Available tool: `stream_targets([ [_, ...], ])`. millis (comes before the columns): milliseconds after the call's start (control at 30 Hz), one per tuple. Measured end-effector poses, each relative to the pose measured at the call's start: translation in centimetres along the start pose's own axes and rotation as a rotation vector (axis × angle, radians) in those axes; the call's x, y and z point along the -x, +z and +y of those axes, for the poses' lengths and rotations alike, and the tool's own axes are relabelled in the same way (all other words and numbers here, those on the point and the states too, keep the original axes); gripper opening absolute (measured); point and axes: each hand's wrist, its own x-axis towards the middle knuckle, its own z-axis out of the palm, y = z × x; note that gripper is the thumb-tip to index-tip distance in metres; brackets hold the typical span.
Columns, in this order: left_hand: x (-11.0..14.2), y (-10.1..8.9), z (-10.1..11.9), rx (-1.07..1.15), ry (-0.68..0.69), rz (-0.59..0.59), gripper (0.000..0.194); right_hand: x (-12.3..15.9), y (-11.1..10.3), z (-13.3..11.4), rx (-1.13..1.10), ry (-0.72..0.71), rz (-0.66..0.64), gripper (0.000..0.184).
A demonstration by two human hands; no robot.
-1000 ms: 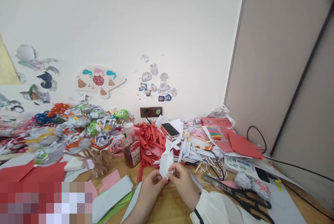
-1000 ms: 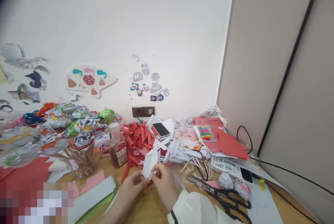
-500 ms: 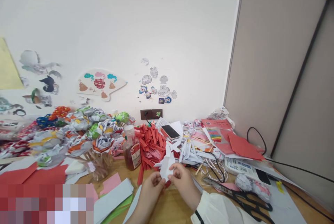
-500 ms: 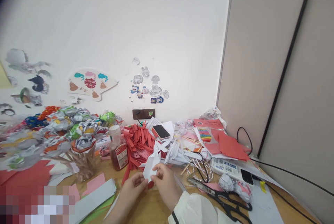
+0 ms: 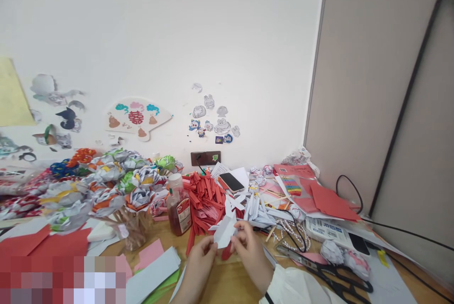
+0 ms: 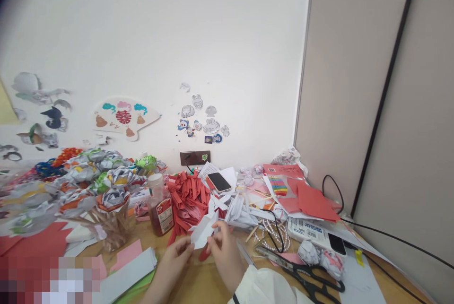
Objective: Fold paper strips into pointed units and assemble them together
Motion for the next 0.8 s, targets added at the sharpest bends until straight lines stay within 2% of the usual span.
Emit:
stream_targets([
  [100, -0.3, -0.9, 0.5, -0.096, 0.047, 0.022, 0.016, -0.7, -1.8, 0.1, 0.160, -0.069, 0.188, 0.020],
  [133, -0.3, -1.1, 0.6, -0.128, 0.061, 0.007, 0.017, -1.0, -2.4, 0.1, 0.187, -0.092, 0.208, 0.021],
  [200, -0.4, -1.3, 0.7, -0.192, 0.083, -0.058, 0.019, -1.5, -3.4, 0.0, 0.189, -0.117, 0.145, 0.023],
  [300, -0.4, -1.2, 0.5, -0.230, 0.098, -0.146, 0.023, -1.9, -3.9, -0.1, 0.145, -0.088, -0.094, 0.020],
  [367, -0.4, -1.1, 0.4, -0.186, 0.094, -0.152, 0.026, -1.8, -3.8, -0.1, 0.107, -0.049, -0.201, 0.020],
  [500, -0.6, -1.1, 0.3, -0.040, 0.033, -0.153, 0.038, -1.5, -3.5, 0.2, 0.003, 0.042, -0.331, 0.026],
  [667, -0.3, -1.0, 1.3, 0.103, -0.043, -0.189, 0.042, -1.5, -3.3, 0.2, -0.188, 0.145, -0.356, 0.032],
  [800, 0.5, -1.0, 2.6, 0.208, -0.082, -0.097, 0.035, -1.6, -2.8, -0.2, -0.374, 0.211, -0.275, 0.037],
])
